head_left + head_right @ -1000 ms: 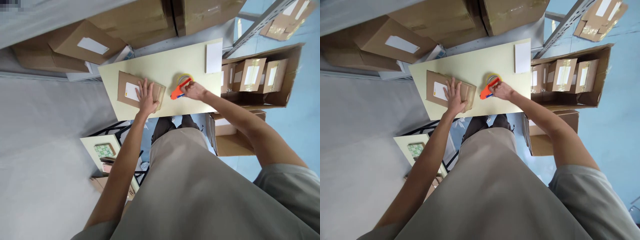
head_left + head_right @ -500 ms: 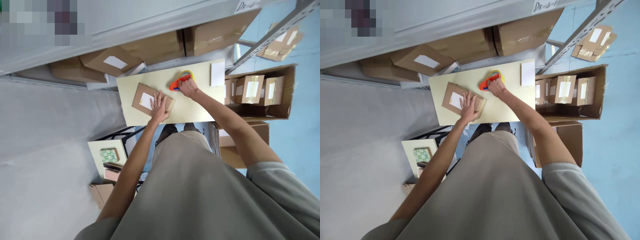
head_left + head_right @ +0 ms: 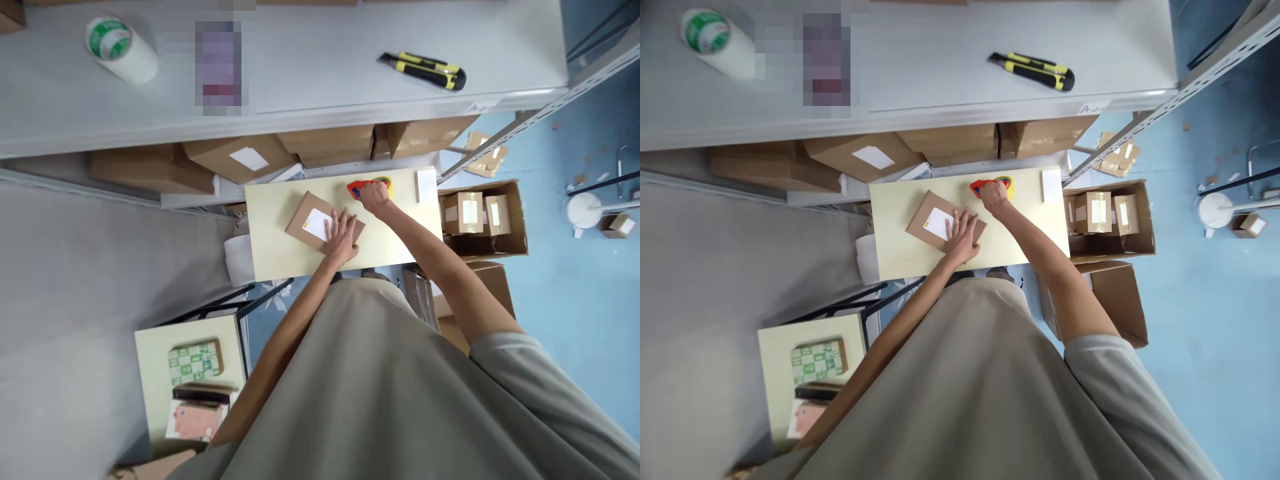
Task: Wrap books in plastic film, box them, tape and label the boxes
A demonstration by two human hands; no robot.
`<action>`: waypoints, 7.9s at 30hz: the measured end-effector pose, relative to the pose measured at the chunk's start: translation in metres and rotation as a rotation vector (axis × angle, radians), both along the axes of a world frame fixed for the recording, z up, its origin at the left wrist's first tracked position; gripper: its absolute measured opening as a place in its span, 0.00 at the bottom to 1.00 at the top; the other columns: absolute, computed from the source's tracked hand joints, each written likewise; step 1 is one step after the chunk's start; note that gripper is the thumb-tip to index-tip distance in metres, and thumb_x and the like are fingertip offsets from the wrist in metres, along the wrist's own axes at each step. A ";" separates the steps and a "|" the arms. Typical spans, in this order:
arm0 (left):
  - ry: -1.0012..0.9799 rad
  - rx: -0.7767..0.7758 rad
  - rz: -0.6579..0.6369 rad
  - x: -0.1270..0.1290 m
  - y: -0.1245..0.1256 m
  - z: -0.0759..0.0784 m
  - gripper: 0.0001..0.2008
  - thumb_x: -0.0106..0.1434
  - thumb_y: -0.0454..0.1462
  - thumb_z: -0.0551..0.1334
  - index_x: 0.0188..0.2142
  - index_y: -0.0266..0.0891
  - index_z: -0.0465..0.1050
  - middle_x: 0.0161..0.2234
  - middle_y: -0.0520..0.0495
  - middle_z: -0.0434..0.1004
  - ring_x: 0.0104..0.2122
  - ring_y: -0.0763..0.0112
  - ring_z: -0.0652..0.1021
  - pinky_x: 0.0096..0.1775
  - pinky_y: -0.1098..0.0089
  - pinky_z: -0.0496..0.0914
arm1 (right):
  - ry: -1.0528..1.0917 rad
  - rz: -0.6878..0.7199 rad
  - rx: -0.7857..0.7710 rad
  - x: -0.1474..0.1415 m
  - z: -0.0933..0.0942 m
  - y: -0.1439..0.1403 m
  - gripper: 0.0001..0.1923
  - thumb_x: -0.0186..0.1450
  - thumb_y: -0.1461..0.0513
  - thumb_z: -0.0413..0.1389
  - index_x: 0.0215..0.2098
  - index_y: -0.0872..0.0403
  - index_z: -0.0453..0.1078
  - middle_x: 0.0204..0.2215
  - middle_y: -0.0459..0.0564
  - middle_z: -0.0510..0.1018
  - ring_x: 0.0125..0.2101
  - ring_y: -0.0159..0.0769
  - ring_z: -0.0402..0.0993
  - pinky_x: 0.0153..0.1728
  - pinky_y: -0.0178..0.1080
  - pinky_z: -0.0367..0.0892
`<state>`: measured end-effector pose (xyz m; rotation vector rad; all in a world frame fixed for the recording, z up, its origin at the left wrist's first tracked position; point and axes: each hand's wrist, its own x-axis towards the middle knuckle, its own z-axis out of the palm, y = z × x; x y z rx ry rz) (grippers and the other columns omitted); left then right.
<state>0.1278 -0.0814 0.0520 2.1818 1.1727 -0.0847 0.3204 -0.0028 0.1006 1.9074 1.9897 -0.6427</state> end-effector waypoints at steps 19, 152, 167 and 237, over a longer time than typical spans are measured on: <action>-0.747 0.514 -0.054 -0.008 0.146 0.157 0.46 0.74 0.34 0.62 0.87 0.42 0.47 0.83 0.28 0.56 0.84 0.43 0.58 0.82 0.42 0.58 | 0.085 -0.383 0.510 -0.054 0.201 0.021 0.26 0.82 0.56 0.47 0.71 0.66 0.60 0.61 0.78 0.83 0.57 0.67 0.83 0.54 0.55 0.77; -0.132 0.118 0.320 0.025 0.059 0.021 0.25 0.79 0.43 0.58 0.71 0.42 0.75 0.67 0.33 0.81 0.63 0.48 0.84 0.69 0.50 0.77 | 0.245 -0.142 -0.001 0.290 -0.144 -0.066 0.70 0.67 0.46 0.74 0.90 0.61 0.39 0.88 0.64 0.42 0.87 0.65 0.42 0.85 0.67 0.50; -0.153 0.016 0.154 0.080 0.050 0.032 0.25 0.81 0.42 0.57 0.73 0.47 0.74 0.68 0.38 0.81 0.65 0.49 0.83 0.70 0.50 0.76 | 0.201 0.041 0.009 0.289 -0.117 -0.081 0.50 0.72 0.61 0.67 0.86 0.63 0.53 0.85 0.71 0.57 0.83 0.63 0.58 0.82 0.64 0.61; 0.254 -0.310 -0.215 0.348 0.090 -0.092 0.55 0.73 0.52 0.71 0.87 0.34 0.47 0.88 0.24 0.31 0.79 0.20 0.60 0.70 0.32 0.67 | 0.093 -0.222 0.293 0.315 -0.066 0.020 0.20 0.86 0.60 0.42 0.63 0.55 0.74 0.57 0.63 0.87 0.58 0.53 0.84 0.62 0.54 0.78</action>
